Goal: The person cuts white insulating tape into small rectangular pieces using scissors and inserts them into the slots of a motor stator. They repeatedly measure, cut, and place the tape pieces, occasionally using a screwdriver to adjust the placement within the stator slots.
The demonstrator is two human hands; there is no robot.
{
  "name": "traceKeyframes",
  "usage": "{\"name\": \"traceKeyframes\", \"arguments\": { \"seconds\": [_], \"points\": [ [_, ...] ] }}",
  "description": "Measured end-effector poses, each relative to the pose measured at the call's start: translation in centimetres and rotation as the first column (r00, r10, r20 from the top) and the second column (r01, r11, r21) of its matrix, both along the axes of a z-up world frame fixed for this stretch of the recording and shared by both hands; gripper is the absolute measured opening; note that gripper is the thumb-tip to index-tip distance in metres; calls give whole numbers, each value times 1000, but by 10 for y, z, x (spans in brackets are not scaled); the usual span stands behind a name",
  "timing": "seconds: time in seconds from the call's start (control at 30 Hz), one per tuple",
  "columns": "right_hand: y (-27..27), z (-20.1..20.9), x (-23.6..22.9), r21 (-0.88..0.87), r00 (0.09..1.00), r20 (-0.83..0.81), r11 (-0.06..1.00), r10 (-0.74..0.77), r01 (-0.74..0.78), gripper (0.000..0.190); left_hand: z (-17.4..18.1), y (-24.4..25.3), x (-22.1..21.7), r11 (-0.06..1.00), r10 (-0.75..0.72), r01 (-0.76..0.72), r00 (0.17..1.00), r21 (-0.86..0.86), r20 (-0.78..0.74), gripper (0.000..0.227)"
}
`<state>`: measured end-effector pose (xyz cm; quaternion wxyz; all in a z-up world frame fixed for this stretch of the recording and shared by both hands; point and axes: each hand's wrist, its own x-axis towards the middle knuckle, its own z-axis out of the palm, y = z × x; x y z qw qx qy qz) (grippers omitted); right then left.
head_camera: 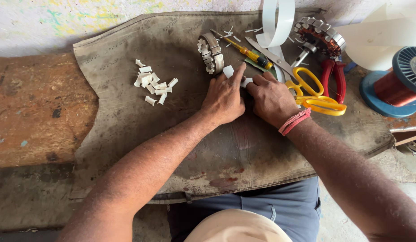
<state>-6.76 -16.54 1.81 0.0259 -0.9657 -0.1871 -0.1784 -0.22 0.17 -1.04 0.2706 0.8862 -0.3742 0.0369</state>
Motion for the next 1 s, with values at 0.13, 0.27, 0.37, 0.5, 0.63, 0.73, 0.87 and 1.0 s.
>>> {"name": "traceKeyframes", "arguments": {
  "seconds": [0.13, 0.27, 0.37, 0.5, 0.63, 0.73, 0.87, 1.0],
  "points": [
    [6, -4, -12, 125, 987, 153, 991, -58, 39, 10, -4, 3, -3, 995, -1, 10, 996, -100, 88, 87],
    [5, -7, -19, 251, 978, 183, 966, -101, 53, 8, -14, 2, 1, 986, 20, 10, 984, -169, 174, 61],
    [5, -5, -19, 268, 980, 173, 962, -102, 53, 10, -17, -8, 7, 997, 33, -25, 994, -72, 108, 51],
    [6, -3, -19, 316, 970, 218, 948, -110, 37, 8, -14, -17, 12, 997, 39, -54, 973, 61, 229, 49],
    [6, -4, -18, 347, 968, 199, 934, -155, 78, 7, -13, -29, 17, 956, 33, -68, 991, 285, 127, 11],
    [6, -3, -18, 356, 965, 210, 931, -159, 76, 7, -12, -33, 18, 971, 54, -103, 974, 217, 219, 16],
    [6, -3, -18, 369, 960, 219, 926, -173, 82, 7, -8, -31, 12, 995, 62, -77, 976, 66, 210, 24],
    [3, -1, -19, 423, 960, 233, 905, -155, 44, 9, 2, -25, 2, 982, 88, -33, 953, -188, 291, 31]
  ]
}}
